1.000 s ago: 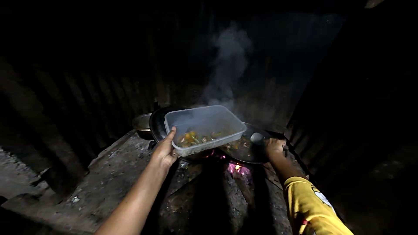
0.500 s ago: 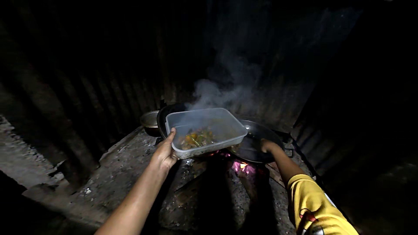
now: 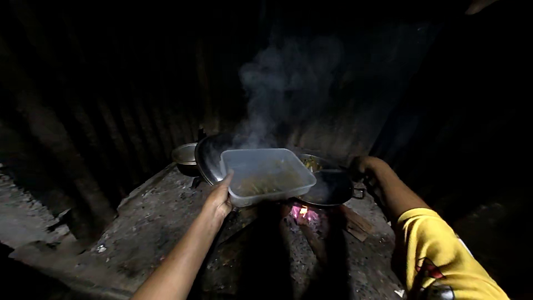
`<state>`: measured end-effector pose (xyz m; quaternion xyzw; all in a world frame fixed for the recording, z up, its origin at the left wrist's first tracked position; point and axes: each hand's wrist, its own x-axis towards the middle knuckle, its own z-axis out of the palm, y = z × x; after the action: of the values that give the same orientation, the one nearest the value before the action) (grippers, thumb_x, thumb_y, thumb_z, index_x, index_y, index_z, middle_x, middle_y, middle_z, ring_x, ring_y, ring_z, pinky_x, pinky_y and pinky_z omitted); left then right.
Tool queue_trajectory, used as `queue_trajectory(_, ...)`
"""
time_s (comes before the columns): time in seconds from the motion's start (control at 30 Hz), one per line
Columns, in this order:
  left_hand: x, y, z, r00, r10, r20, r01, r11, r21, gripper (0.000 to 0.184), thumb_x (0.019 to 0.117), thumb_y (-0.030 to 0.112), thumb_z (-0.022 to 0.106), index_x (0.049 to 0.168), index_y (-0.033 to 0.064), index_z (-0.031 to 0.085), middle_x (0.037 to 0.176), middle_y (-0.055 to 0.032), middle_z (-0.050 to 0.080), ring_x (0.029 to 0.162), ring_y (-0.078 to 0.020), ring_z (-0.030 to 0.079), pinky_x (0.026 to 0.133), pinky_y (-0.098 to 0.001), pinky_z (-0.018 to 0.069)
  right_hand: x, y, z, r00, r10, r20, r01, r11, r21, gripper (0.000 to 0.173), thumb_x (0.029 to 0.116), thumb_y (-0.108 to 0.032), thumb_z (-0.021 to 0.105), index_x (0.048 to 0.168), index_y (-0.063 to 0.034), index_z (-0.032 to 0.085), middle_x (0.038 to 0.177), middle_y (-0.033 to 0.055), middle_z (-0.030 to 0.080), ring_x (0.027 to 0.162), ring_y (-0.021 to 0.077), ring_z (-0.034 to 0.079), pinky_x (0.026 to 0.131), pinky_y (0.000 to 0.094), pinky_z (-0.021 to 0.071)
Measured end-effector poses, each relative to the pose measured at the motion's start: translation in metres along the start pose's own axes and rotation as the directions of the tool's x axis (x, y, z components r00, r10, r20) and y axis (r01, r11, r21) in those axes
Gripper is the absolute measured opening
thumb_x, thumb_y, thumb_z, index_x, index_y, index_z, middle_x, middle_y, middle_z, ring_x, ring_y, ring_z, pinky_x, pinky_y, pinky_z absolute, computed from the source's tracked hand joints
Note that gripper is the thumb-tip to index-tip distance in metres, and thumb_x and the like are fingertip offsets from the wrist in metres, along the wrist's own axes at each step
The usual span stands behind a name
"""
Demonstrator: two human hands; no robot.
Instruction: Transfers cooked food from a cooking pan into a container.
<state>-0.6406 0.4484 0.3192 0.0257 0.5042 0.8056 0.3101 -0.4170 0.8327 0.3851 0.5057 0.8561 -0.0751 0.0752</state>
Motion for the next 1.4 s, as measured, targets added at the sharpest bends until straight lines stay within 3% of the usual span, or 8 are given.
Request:
queue_trajectory(0.3,0.015,-0.032,0.026,0.995,-0.029,0.091,0.022,0.997,0.080,0.046,0.1078,0.036,0.051,0.133,-0.0024,0.053,0.114,-0.0194,0.066,0.099,-0.0269,0.068,0.085,-0.0441,0.0585,-0.088,-0.008,-0.092,0.994,-0.018,-0.105,0.020,1.000,0.016,0.021,0.1003,-0.015,0.069,0.105,0.0053,0.069,0.099,0.0208,0.066,0.084,0.0289,0.062,0.082,0.0485,0.0530)
queue_trajectory(0.57,0.006,-0.034,0.047,0.991,-0.081,0.107,0.081,0.997,0.001,0.041,0.1067,0.033,0.053,0.127,-0.0021,0.055,0.102,-0.0164,0.067,0.086,-0.0225,0.068,0.076,-0.0383,0.0588,-0.177,-0.044,-0.072,0.979,-0.055,-0.197,0.022,0.986,-0.167,0.019,0.1012,-0.024,0.067,0.112,-0.0096,0.074,0.111,0.0211,0.071,0.107,0.0423,0.067,0.088,0.0670,0.0499)
queue_trajectory(0.73,0.008,-0.035,0.045,0.988,-0.097,0.121,0.099,0.995,-0.013,0.038,0.1073,0.032,0.051,0.126,-0.0001,0.054,0.099,-0.0150,0.066,0.084,-0.0219,0.067,0.074,-0.0372,0.0581,-0.215,-0.065,-0.025,0.944,-0.138,-0.299,-0.017,0.886,-0.463,0.017,0.1027,-0.008,0.058,0.112,-0.0028,0.071,0.109,0.0235,0.070,0.102,0.0447,0.069,0.084,0.0604,0.0527)
queue_trajectory(0.9,0.011,-0.045,0.033,0.985,-0.057,0.161,0.060,0.998,-0.015,0.039,0.1086,0.031,0.049,0.130,-0.0007,0.054,0.105,-0.0155,0.067,0.090,-0.0221,0.068,0.079,-0.0393,0.0586,-0.208,-0.029,0.011,0.561,-0.593,-0.578,0.151,0.760,-0.632,0.036,0.0927,0.006,0.063,0.125,-0.0077,0.075,0.099,0.0275,0.071,0.086,0.0465,0.071,0.070,0.0575,0.0533)
queue_trajectory(0.97,0.012,-0.046,0.030,0.986,-0.055,0.159,0.061,0.998,-0.034,0.037,0.1085,0.031,0.049,0.128,0.0003,0.054,0.103,-0.0148,0.067,0.089,-0.0218,0.068,0.078,-0.0390,0.0588,-0.203,-0.014,0.006,0.515,-0.605,-0.608,0.183,0.770,-0.611,0.039,0.0921,0.006,0.065,0.126,-0.0099,0.074,0.097,0.0280,0.071,0.083,0.0473,0.070,0.068,0.0582,0.0524)
queue_trajectory(1.1,0.016,-0.044,0.024,0.991,-0.040,0.129,0.050,0.996,-0.070,0.032,0.1082,0.028,0.049,0.123,0.0008,0.055,0.094,-0.0120,0.066,0.081,-0.0197,0.067,0.073,-0.0365,0.0581,-0.206,-0.007,-0.024,0.795,-0.235,-0.560,0.047,0.943,-0.329,0.030,0.1029,-0.010,0.061,0.131,-0.0140,0.072,0.107,0.0288,0.071,0.094,0.0518,0.068,0.077,0.0668,0.0509)
queue_trajectory(1.17,0.017,-0.041,0.021,0.994,-0.024,0.102,0.031,0.997,-0.068,0.032,0.1085,0.027,0.049,0.125,0.0002,0.054,0.097,-0.0128,0.065,0.083,-0.0199,0.066,0.074,-0.0370,0.0576,-0.203,-0.014,-0.035,0.894,0.015,-0.447,-0.119,0.972,-0.204,0.024,0.1052,-0.015,0.059,0.123,-0.0033,0.070,0.114,0.0304,0.069,0.106,0.0520,0.066,0.082,0.0671,0.0509)
queue_trajectory(1.4,0.012,-0.017,0.016,1.000,0.015,-0.006,-0.015,0.995,-0.103,0.034,0.1073,0.028,0.051,0.129,0.0021,0.054,0.105,-0.0141,0.065,0.089,-0.0214,0.067,0.077,-0.0385,0.0579,-0.141,-0.024,0.011,0.969,0.144,-0.202,-0.207,0.918,-0.337,0.030,0.1061,-0.008,0.050,0.129,0.0055,0.063,0.133,0.0297,0.062,0.125,0.0491,0.059,0.098,0.0658,0.0465)
